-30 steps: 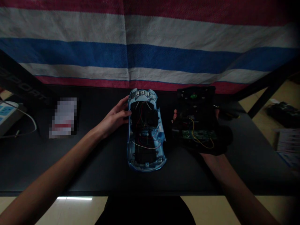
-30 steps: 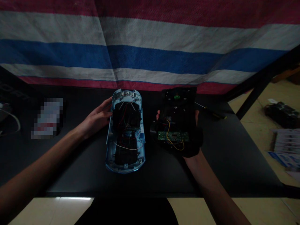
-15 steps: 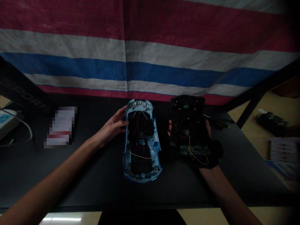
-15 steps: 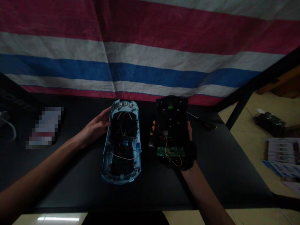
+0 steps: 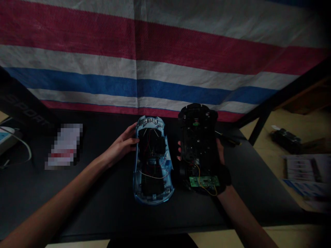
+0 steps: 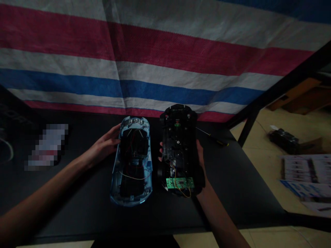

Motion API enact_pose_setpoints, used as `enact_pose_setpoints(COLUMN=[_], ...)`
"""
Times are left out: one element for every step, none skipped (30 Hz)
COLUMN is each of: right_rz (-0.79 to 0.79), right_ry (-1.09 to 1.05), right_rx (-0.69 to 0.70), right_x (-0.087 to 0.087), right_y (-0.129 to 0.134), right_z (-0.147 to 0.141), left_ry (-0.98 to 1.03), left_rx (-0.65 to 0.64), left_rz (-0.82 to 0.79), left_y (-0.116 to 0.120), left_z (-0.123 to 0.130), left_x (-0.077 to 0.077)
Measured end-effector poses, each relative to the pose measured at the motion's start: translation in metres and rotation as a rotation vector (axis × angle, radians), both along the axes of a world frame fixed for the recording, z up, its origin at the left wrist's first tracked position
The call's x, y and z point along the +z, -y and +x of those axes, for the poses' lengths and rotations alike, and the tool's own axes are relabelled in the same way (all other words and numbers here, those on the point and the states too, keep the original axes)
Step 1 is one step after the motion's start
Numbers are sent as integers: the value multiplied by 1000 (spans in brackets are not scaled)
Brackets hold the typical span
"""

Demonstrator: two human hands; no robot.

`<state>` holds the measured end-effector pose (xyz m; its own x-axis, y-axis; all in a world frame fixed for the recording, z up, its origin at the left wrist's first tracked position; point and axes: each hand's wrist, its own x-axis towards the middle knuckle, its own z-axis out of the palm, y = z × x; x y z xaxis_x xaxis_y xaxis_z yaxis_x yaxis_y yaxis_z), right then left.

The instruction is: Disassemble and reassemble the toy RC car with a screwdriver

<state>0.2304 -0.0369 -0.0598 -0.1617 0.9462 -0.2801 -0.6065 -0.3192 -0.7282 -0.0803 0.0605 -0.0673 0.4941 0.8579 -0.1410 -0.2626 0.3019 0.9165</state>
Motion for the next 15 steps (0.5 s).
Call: enact_pose_setpoints(right_rz=[1, 3, 5, 5, 4, 2, 0, -4, -10, -20, -31, -45, -55, -53, -22], right_ry=[20, 38, 50, 56, 58, 61, 68, 82, 106, 142, 183, 220, 259, 304, 345], right_rx=[4, 10, 16, 20, 23, 25, 27, 24, 19, 18, 22, 30, 42, 57, 80], right_x=[0, -1, -2, -3, -4, -5, -5, -3, -1, 2, 5, 10, 15, 21, 27], right_y=[0, 0, 0, 0, 0, 1, 2, 3, 4, 4, 4, 4, 3, 1, -1], right_z=[0, 0, 1, 1, 1, 1, 0, 0, -1, -1, -2, -2, -4, -6, -9], left_ry=[2, 3, 2, 1, 1, 2, 4, 5, 8, 13, 19, 24, 26, 27, 25], left_rx=[-1, -2, -1, -2, -1, 1, 1, 0, -2, -6, -11, -14, -17, -18, -18], left_rz=[5, 10, 16, 18, 18, 16, 14, 12, 12, 14, 16, 20, 24, 28, 32], left_y=[0, -1, -1, -1, -2, -2, -2, -2, -1, -1, 0, 0, 0, 1, 1], left_z=[0, 0, 0, -1, -1, -1, -1, -2, -2, -2, -2, -3, -3, -3, -3], left_x=[-1, -2, -3, -4, -4, -5, -6, -6, -6, -6, -5, -5, -5, -4, -4])
